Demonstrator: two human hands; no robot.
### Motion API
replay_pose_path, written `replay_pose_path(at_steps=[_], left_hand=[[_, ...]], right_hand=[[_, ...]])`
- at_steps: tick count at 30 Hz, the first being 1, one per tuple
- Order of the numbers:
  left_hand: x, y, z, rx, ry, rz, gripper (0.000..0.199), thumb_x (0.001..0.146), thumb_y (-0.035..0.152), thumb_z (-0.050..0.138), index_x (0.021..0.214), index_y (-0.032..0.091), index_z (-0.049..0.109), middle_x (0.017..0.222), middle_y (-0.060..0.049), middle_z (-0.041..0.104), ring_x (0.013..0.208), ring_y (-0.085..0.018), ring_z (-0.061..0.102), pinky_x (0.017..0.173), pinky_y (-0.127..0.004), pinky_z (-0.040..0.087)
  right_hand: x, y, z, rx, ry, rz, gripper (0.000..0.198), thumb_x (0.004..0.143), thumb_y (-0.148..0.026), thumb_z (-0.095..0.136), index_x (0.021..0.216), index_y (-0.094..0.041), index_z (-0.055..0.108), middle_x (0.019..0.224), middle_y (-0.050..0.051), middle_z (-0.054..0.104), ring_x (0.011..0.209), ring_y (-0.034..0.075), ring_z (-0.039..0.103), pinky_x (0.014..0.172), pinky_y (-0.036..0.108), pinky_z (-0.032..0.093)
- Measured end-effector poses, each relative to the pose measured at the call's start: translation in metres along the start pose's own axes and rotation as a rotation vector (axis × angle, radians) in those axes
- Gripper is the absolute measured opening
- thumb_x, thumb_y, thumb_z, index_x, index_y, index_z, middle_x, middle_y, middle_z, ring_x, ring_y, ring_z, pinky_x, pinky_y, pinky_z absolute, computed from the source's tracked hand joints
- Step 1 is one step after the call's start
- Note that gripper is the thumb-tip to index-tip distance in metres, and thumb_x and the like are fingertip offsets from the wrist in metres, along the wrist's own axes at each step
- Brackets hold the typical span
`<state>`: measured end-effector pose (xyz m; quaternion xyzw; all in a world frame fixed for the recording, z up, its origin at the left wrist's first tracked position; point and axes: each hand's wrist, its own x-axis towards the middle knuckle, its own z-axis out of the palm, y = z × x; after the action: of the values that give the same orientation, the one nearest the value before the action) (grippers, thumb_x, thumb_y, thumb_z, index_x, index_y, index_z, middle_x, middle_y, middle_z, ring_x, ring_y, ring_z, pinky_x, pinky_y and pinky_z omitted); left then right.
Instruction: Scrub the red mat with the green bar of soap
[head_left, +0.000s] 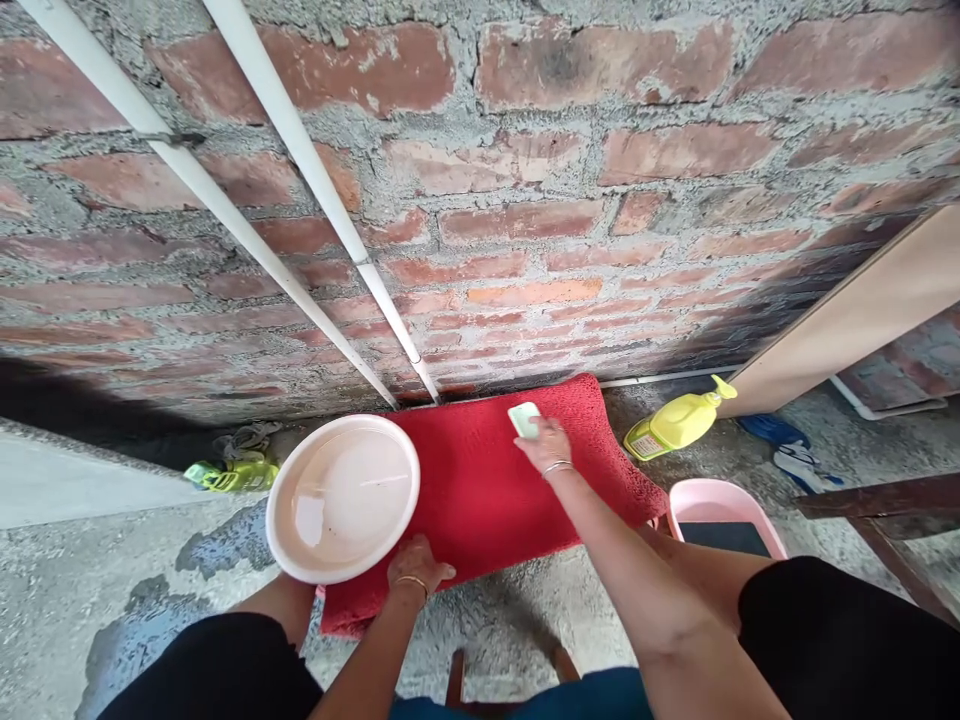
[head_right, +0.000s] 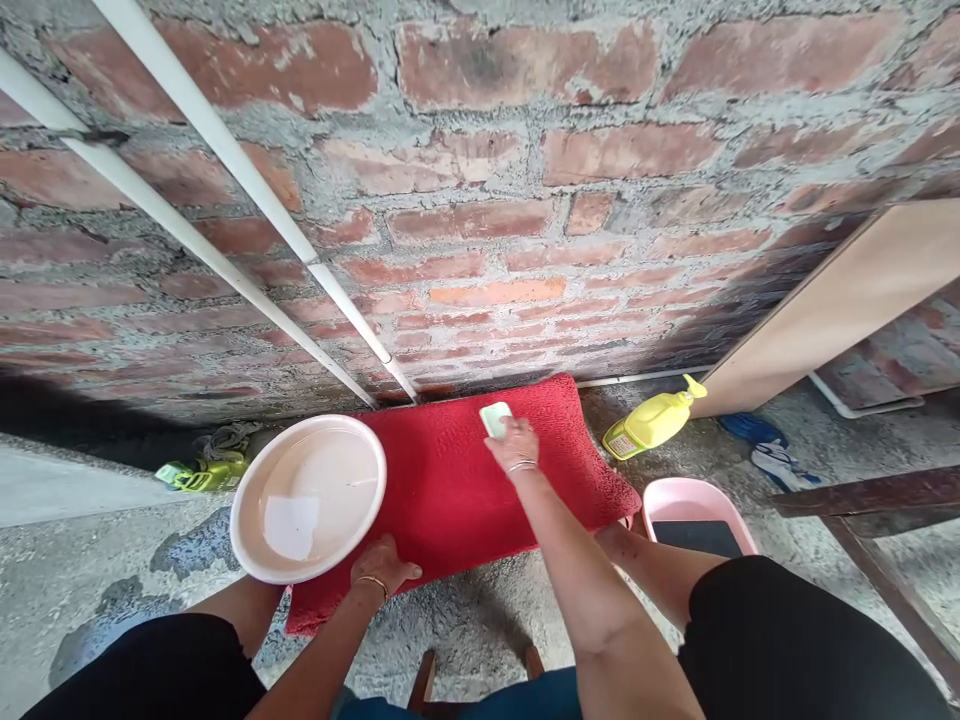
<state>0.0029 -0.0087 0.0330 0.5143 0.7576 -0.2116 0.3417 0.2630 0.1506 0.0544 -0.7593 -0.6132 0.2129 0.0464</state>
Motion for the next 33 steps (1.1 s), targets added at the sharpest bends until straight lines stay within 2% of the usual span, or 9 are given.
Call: replay_pose_path(at_steps=[4,8,11,14,18,22,26,30,33], left_hand=[[0.006,-0.002,0.004,0.003,-0.021,-0.018,0.056,0.061,0.046,0.073,0.108,0.018,0.06,0.118,-0.014,0.067,0.113,-0.028,0.061,0.087,-0.034,0.046],[0.011,-0.006,0.008,-0.013,-0.023,-0.006,0.055,0.06,0.046,0.074,0.105,0.016,0.06,0.114,-0.015,0.068,0.108,-0.028,0.063,0.085,-0.034,0.047],[0.013,-0.007,0.011,-0.019,-0.011,-0.006,0.055,0.059,0.046,0.075,0.104,0.016,0.061,0.112,-0.015,0.069,0.106,-0.029,0.064,0.083,-0.033,0.047],[0.013,-0.008,0.01,-0.03,-0.004,-0.016,0.056,0.058,0.047,0.075,0.103,0.016,0.061,0.111,-0.015,0.069,0.106,-0.029,0.064,0.082,-0.034,0.048],[0.011,-0.006,0.007,-0.029,0.002,-0.01,0.057,0.058,0.047,0.075,0.103,0.016,0.061,0.11,-0.016,0.069,0.105,-0.029,0.065,0.081,-0.034,0.048],[0.008,-0.005,0.002,-0.029,0.008,-0.001,0.057,0.057,0.046,0.076,0.104,0.016,0.062,0.112,-0.016,0.069,0.106,-0.029,0.065,0.081,-0.033,0.047],[0.008,-0.005,0.001,-0.034,0.013,0.002,0.054,0.057,0.047,0.075,0.101,0.017,0.063,0.113,-0.015,0.07,0.107,-0.029,0.065,0.08,-0.032,0.047],[0.009,-0.004,0.002,-0.042,0.013,-0.002,0.058,0.056,0.046,0.076,0.104,0.015,0.064,0.116,-0.016,0.069,0.108,-0.031,0.064,0.081,-0.033,0.048],[0.009,-0.003,0.001,-0.052,0.0,-0.001,0.059,0.055,0.045,0.076,0.104,0.013,0.064,0.116,-0.018,0.068,0.108,-0.032,0.064,0.081,-0.036,0.049]], right_hand=[[-0.005,-0.08,0.031,-0.096,-0.129,-0.355,0.052,0.075,-0.046,0.07,0.123,-0.029,0.059,0.118,0.008,0.054,0.105,0.023,0.053,0.093,0.034,0.037],[0.005,-0.089,0.038,-0.181,-0.164,-0.473,0.048,0.076,-0.043,0.07,0.121,-0.029,0.06,0.12,0.008,0.052,0.107,0.024,0.051,0.093,0.036,0.036],[0.023,-0.045,0.021,-0.189,-0.126,-0.348,0.05,0.075,-0.042,0.07,0.123,-0.03,0.06,0.12,0.009,0.053,0.107,0.024,0.052,0.092,0.035,0.036],[0.036,0.024,-0.008,-0.172,-0.059,-0.153,0.054,0.075,-0.041,0.071,0.127,-0.03,0.058,0.121,0.008,0.053,0.108,0.023,0.053,0.093,0.034,0.037],[0.033,0.117,-0.042,-0.096,0.022,0.271,0.058,0.077,-0.047,0.068,0.13,-0.026,0.056,0.119,0.012,0.053,0.108,0.026,0.055,0.091,0.036,0.039],[0.01,0.153,-0.042,-0.008,0.137,0.475,0.056,0.079,-0.05,0.064,0.126,-0.02,0.057,0.11,0.013,0.056,0.105,0.029,0.055,0.089,0.039,0.041],[-0.028,0.104,-0.004,0.055,0.193,0.192,0.053,0.077,-0.045,0.069,0.123,-0.02,0.059,0.111,0.01,0.056,0.096,0.023,0.056,0.088,0.035,0.042],[-0.069,0.021,0.036,-0.029,0.014,-0.318,0.046,0.076,-0.044,0.07,0.118,-0.026,0.063,0.114,0.008,0.056,0.102,0.023,0.053,0.092,0.034,0.038],[-0.084,-0.009,0.046,-0.12,-0.093,-0.513,0.045,0.076,-0.042,0.071,0.118,-0.029,0.063,0.119,0.008,0.054,0.107,0.025,0.05,0.096,0.038,0.036]])
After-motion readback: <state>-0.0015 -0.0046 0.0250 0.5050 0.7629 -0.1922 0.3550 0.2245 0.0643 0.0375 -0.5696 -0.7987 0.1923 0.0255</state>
